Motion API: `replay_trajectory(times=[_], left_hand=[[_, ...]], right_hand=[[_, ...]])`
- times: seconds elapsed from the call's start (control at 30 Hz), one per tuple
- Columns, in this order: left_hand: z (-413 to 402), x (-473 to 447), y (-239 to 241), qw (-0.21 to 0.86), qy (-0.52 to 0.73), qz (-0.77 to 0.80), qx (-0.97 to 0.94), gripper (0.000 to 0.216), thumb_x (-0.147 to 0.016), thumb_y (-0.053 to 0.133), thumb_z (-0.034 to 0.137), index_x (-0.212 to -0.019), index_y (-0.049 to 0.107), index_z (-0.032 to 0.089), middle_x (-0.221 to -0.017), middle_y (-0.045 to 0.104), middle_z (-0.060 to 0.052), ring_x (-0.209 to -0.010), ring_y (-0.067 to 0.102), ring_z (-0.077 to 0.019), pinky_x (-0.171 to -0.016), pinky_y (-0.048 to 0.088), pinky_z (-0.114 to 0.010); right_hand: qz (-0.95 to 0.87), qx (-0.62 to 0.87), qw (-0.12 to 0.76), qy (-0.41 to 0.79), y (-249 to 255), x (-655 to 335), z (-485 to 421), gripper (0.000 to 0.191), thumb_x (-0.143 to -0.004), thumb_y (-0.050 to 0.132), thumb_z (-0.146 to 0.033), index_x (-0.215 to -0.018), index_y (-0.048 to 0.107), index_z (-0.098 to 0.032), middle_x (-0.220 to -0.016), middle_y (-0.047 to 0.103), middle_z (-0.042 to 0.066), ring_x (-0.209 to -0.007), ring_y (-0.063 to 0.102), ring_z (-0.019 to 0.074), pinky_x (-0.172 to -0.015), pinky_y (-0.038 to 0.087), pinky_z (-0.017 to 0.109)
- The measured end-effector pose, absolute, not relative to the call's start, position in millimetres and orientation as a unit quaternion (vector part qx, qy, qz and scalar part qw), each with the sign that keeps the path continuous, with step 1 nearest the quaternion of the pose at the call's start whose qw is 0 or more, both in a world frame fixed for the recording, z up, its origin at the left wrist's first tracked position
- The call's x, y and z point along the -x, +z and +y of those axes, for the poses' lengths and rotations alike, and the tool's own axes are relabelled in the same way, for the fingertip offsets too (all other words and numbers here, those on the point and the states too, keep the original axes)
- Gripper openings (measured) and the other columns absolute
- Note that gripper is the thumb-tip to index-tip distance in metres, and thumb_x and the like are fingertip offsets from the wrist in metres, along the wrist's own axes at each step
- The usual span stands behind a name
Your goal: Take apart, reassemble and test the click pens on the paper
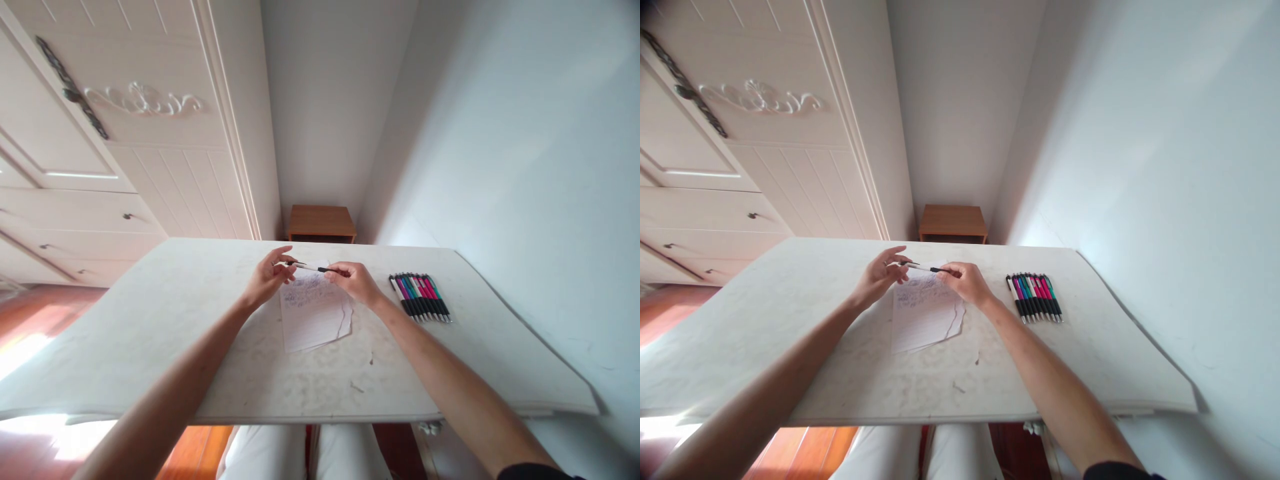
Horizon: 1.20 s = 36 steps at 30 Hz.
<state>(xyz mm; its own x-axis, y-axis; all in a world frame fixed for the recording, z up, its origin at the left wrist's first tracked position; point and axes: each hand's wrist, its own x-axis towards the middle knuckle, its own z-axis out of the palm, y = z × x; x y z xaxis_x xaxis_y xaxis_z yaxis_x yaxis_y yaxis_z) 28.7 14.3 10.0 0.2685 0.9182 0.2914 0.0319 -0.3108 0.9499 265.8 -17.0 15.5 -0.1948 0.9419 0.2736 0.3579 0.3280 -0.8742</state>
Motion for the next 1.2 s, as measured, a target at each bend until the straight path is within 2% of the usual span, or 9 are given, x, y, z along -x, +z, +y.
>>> replay_trajectory(times=[0.13,0.23,0.3,0.57,0.83,1.03,1.2], left_hand=[[15.8,-26.8,9.5,0.412,0.463,0.413,-0.668,0.039,-0.076,0.068,0.051,-0.086,0.068,0.013,-0.057,0.061,-0.001,-0.051,0.056,-0.0121,-0.054,0.048,-0.025],[14.6,-25.1,9.9,0.405,0.454,0.413,-0.678,0.045,-0.082,0.06,0.056,-0.069,0.065,0.014,-0.054,0.06,-0.001,-0.05,0.056,-0.0113,-0.053,0.046,-0.023],[13.3,-24.9,10.4,0.419,0.452,0.411,-0.671,0.052,-0.084,0.055,0.061,-0.064,0.063,0.014,-0.054,0.06,-0.003,-0.049,0.055,-0.0111,-0.052,0.044,-0.023],[12.9,-25.5,13.6,0.428,0.481,0.436,-0.629,0.058,-0.081,0.054,0.067,-0.063,0.064,0.013,-0.053,0.06,-0.004,-0.046,0.053,-0.0112,-0.047,0.042,-0.023],[9.8,-25.9,16.3,0.409,0.45,0.413,-0.678,0.048,-0.084,0.056,0.059,-0.069,0.065,0.014,-0.052,0.058,-0.002,-0.049,0.053,-0.011,-0.053,0.043,-0.023],[9.6,-31.5,14.8,0.414,0.474,0.402,-0.665,0.039,-0.075,0.069,0.051,-0.086,0.07,0.014,-0.063,0.063,-0.002,-0.049,0.054,-0.0104,-0.05,0.047,-0.023],[10.4,-31.9,14.2,0.398,0.47,0.413,-0.671,0.037,-0.074,0.071,0.046,-0.09,0.071,0.013,-0.054,0.061,0.0,-0.048,0.056,-0.0119,-0.05,0.049,-0.024]], right_hand=[[-0.68,0.467,0.444,0.349,16.9,-266.8,-16.3,0.031,-0.078,0.065,-0.044,-0.085,0.073,-0.015,-0.072,0.069,0.004,-0.066,0.06,0.0157,-0.063,0.045,0.027],[-0.669,0.468,0.456,0.354,18.4,-266.9,-16.1,0.031,-0.078,0.066,-0.045,-0.084,0.072,-0.015,-0.072,0.068,0.004,-0.067,0.059,0.0159,-0.064,0.045,0.028],[-0.659,0.465,0.461,0.369,18.6,-266.6,-15.9,0.032,-0.076,0.068,-0.046,-0.085,0.072,-0.015,-0.07,0.068,0.003,-0.065,0.059,0.0155,-0.064,0.046,0.028],[-0.593,0.458,0.498,0.436,15.2,-266.6,-12.8,0.039,-0.066,0.078,-0.044,-0.091,0.072,-0.015,-0.068,0.066,0.001,-0.061,0.056,0.0127,-0.063,0.045,0.028],[-0.574,0.454,0.512,0.45,17.8,-269.0,-12.0,0.04,-0.067,0.077,-0.046,-0.091,0.072,-0.015,-0.071,0.067,0.003,-0.062,0.055,0.0122,-0.059,0.045,0.027],[-0.581,0.457,0.503,0.448,14.4,-266.3,-12.7,0.041,-0.065,0.079,-0.046,-0.093,0.073,-0.016,-0.066,0.064,0.0,-0.059,0.053,0.0114,-0.059,0.045,0.027],[-0.572,0.453,0.503,0.463,15.7,-264.6,-13.9,0.043,-0.064,0.079,-0.047,-0.093,0.073,-0.016,-0.067,0.065,0.001,-0.06,0.055,0.0119,-0.059,0.046,0.027]])
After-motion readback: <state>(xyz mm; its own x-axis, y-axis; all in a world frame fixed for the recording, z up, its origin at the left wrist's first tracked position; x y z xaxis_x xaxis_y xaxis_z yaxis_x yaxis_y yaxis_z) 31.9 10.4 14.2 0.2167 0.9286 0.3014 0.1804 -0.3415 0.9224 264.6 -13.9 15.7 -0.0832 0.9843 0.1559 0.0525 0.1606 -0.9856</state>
